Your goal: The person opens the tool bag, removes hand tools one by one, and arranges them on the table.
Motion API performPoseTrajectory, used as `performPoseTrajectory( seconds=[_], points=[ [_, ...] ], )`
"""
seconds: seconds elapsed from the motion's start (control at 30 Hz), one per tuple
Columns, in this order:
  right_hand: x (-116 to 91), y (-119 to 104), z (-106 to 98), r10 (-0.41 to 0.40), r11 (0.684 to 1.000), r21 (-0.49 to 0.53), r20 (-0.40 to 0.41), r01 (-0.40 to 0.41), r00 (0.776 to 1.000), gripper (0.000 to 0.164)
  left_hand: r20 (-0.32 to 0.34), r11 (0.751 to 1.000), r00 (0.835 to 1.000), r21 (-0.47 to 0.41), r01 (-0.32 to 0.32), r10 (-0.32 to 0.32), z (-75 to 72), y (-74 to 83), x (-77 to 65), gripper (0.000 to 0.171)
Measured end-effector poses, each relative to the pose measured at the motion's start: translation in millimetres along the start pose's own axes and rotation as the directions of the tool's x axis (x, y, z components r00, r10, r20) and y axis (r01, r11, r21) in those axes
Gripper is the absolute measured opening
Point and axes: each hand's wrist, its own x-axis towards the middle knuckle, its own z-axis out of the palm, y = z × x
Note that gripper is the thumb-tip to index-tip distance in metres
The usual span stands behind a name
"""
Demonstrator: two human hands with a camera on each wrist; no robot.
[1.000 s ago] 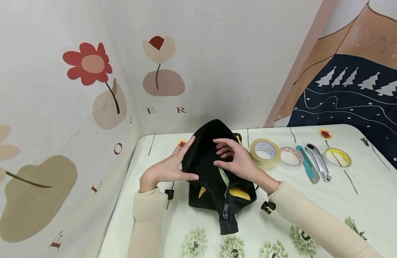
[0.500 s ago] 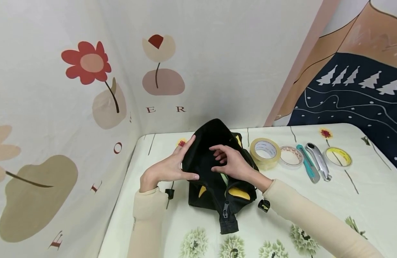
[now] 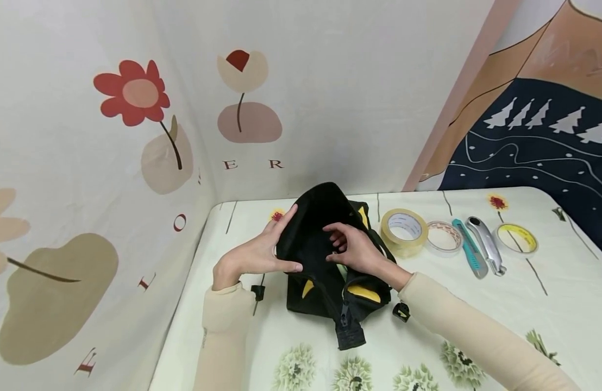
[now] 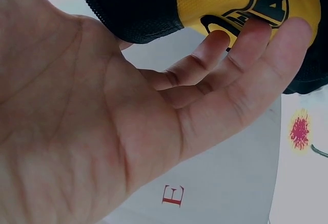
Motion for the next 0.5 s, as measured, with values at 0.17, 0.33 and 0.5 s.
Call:
performPoseTrajectory(
  seconds=[0.17, 0.33, 0.5],
  points=[
    [1.7, 0.2, 2.7, 0.062, 0.996, -0.058, -0.007, -0.062, 0.998, 0.063, 0.001, 1.0, 1.0, -0.009, 0.006, -0.006, -0.1, 0.0, -0.8, 0.127],
    [3.6, 1.8, 4.8, 0.111, 0.989, -0.101, -0.006, -0.111, 0.994, 0.065, 0.004, 1.0, 1.0, -0.01, 0.008, -0.008, -0.4, 0.1, -1.5, 0.126],
    [4.0, 3.4, 6.7, 0.134, 0.983, -0.13, 0.009, -0.132, 0.991, 0.067, 0.007, 1.0, 1.0, -0.005, 0.009, -0.008, -1.4, 0.7, -2.8, 0.126]
  ],
)
